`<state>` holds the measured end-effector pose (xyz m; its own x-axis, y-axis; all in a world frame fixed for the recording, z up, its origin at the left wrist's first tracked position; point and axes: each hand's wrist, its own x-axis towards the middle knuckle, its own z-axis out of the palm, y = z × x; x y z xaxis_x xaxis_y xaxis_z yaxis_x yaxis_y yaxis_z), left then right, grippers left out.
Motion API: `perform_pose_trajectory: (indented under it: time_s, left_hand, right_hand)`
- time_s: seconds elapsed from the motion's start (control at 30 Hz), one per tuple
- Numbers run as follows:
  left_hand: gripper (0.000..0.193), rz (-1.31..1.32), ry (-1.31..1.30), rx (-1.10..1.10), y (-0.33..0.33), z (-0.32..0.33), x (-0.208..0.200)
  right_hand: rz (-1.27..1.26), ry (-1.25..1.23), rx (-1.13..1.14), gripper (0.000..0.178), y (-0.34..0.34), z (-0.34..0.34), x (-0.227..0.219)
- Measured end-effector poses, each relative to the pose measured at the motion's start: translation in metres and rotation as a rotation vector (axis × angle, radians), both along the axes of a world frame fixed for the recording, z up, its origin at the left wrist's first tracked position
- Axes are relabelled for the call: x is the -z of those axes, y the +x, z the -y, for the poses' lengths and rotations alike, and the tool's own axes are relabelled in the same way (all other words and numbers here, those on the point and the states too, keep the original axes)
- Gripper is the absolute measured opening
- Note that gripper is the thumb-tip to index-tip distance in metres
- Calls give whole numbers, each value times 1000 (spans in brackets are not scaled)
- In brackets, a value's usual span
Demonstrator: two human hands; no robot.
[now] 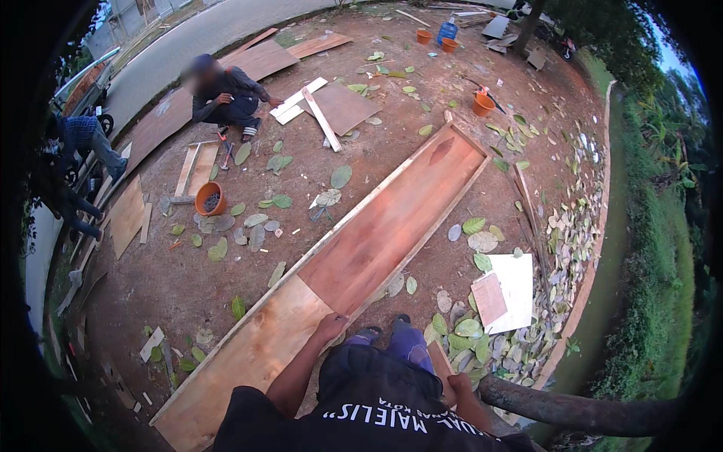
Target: The person positions a long wooden plank on the ground, then uses a hammer to drive nails into the plank to attach it to a wooden frame. The person repeatedly picks nails from an orange bucket and hammers them into the wood.
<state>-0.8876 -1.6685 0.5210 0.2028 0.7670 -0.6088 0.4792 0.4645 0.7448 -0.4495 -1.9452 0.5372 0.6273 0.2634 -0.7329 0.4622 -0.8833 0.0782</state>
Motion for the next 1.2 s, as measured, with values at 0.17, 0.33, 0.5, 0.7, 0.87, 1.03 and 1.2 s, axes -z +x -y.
perform_pose_trajectory:
  time_s: [0.17,0.33,0.5,0.7,0.87,1.03,1.2]
  left_hand:
    - [40,-122,-182,-704,-94,29,-32]
    - [36,-133,-268,-1040,-89,58,-34]
    - [50,-138,-175,-543,41,65,-35]
    - [75,63,-181,-41,112,93,-37]
    - [76,200,-536,-494,117,128,-115]
    - [86,580,-488,-954,131,191,-56]
    - [81,695,-332,-1187,137,202,-41]
  right_hand:
    - [-139,-93,-78,40,67,-8,39]
    - [-78,6,-294,41,79,-130,30]
    - [-152,-34,-563,41,94,-245,51]
    - [-148,41,-622,46,90,-381,38]
    - [-153,143,-711,53,94,-430,16]
    - [-138,117,-754,52,90,-441,17]
    - [-117,91,-903,47,51,-410,7]
